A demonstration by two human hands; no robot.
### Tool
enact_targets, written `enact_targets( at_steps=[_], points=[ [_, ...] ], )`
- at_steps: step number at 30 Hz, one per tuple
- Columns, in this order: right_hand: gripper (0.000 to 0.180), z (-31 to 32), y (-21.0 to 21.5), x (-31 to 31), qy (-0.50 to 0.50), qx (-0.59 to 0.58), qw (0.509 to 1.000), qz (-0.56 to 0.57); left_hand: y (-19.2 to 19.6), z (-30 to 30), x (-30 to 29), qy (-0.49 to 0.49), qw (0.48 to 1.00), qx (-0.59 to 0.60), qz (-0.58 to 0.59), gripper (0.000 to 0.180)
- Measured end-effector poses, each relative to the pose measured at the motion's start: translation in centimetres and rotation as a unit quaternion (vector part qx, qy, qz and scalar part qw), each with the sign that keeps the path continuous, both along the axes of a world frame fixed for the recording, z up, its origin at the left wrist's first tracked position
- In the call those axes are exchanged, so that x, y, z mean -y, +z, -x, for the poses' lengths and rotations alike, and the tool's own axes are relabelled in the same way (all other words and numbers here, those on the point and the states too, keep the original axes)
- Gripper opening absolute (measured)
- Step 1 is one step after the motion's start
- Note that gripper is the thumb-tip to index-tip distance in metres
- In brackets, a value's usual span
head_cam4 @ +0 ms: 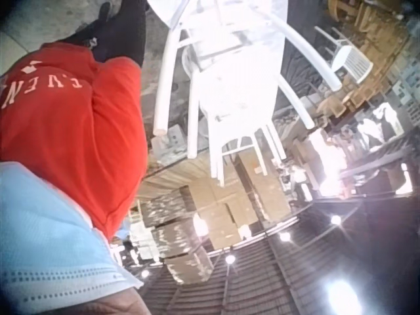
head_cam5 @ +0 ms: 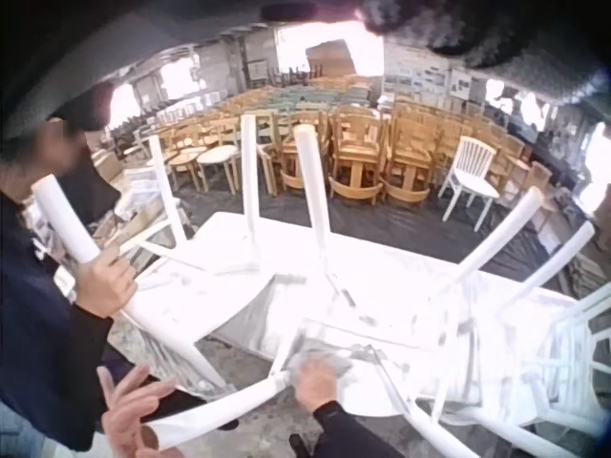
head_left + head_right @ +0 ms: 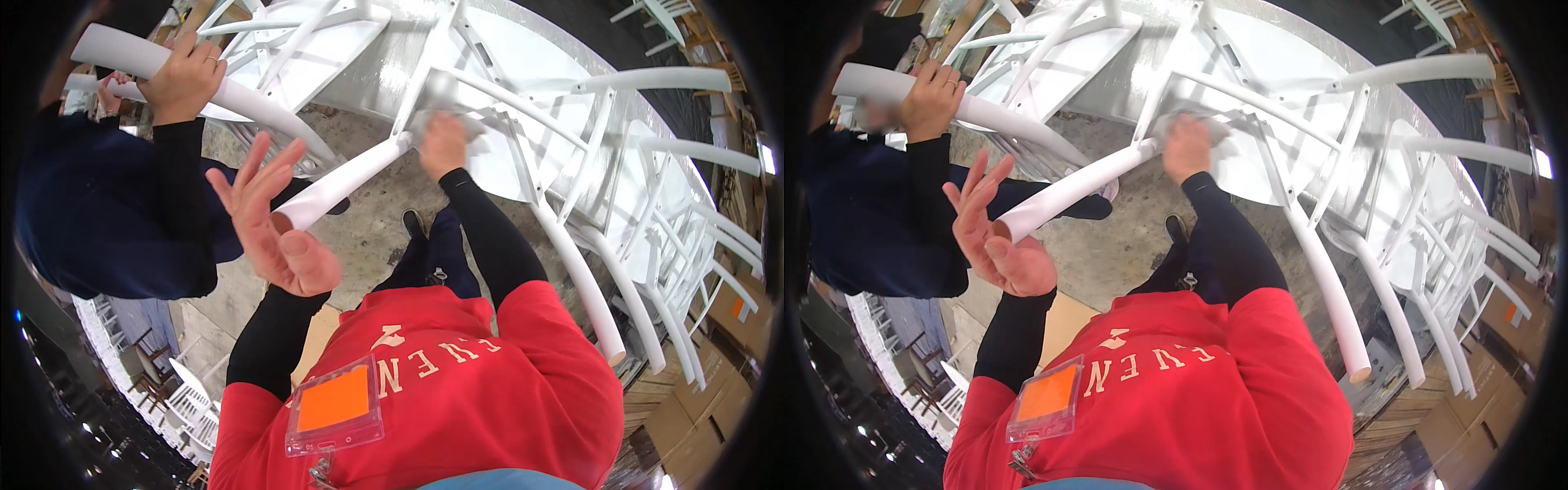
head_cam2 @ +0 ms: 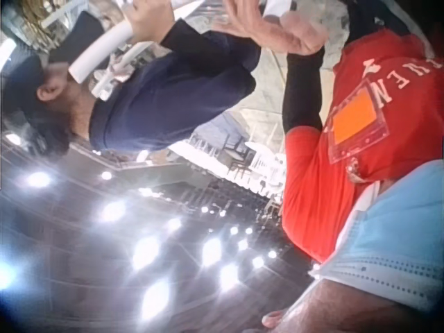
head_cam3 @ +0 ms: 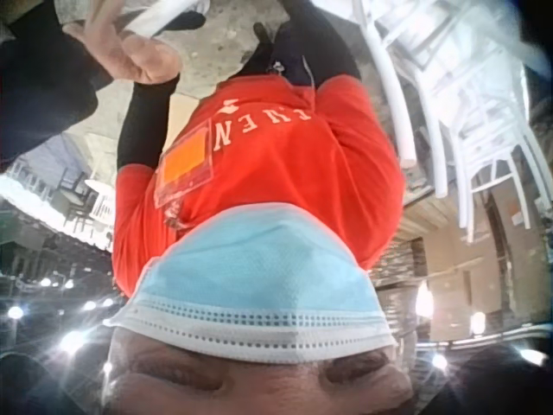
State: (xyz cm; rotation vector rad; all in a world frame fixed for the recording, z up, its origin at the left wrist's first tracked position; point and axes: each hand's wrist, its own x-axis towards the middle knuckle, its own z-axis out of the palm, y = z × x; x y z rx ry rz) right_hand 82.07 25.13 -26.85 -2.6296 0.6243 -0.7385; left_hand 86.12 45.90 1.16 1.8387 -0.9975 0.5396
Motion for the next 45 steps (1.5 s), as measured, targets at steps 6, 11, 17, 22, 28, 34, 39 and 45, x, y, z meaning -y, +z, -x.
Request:
enact_targets(
  at_steps=[6, 11, 17, 22, 28, 34, 39, 45],
  points=[
    [0.024, 2.2, 1.3, 7.5, -0.085, -0.144, 0.977, 0.134, 0.5, -0.3, -0.2, -0.022, 0.999, 0.020, -0.021, 0.045],
    [0.034, 7.3, 3.2, 9.4, -0.185, -0.140, 0.971, 0.054, 0.6, -0.1, -0.1, -0.010, 0.999, 0.018, -0.039, 0.042],
    [0.045, 13.6, 3.0, 5.4, -0.339, -0.220, 0.915, 0.003, 0.8, 0.5, -1.0, -0.011, 0.996, 0.005, -0.083, 0.035],
    [0.041, 4.6, 1.5, 6.4, -0.257, -0.221, 0.941, -0.002, 1.1, 0.7, -0.7, -0.004, 0.995, -0.001, -0.097, 0.036],
    [0.058, -3.8, 1.8, 10.0, -0.169, -0.095, 0.978, -0.073, 1.1, 0.6, -0.1, -0.011, 0.997, 0.020, -0.068, 0.038],
    [0.058, -2.6, 1.8, 10.9, -0.200, -0.092, 0.975, -0.017, 0.0, -0.3, 0.2, 0.013, 0.997, 0.080, -0.014, 0.034],
    [0.028, 9.0, 1.8, 7.4, -0.224, -0.109, 0.958, 0.144, 0.7, 0.0, 0.6, -0.006, 0.997, 0.057, -0.048, 0.033],
    [0.024, 17.5, 1.8, -0.5, -0.092, -0.250, 0.962, -0.060, -0.3, -0.6, -0.4, 0.007, 0.999, 0.029, -0.021, 0.024]
  ],
)
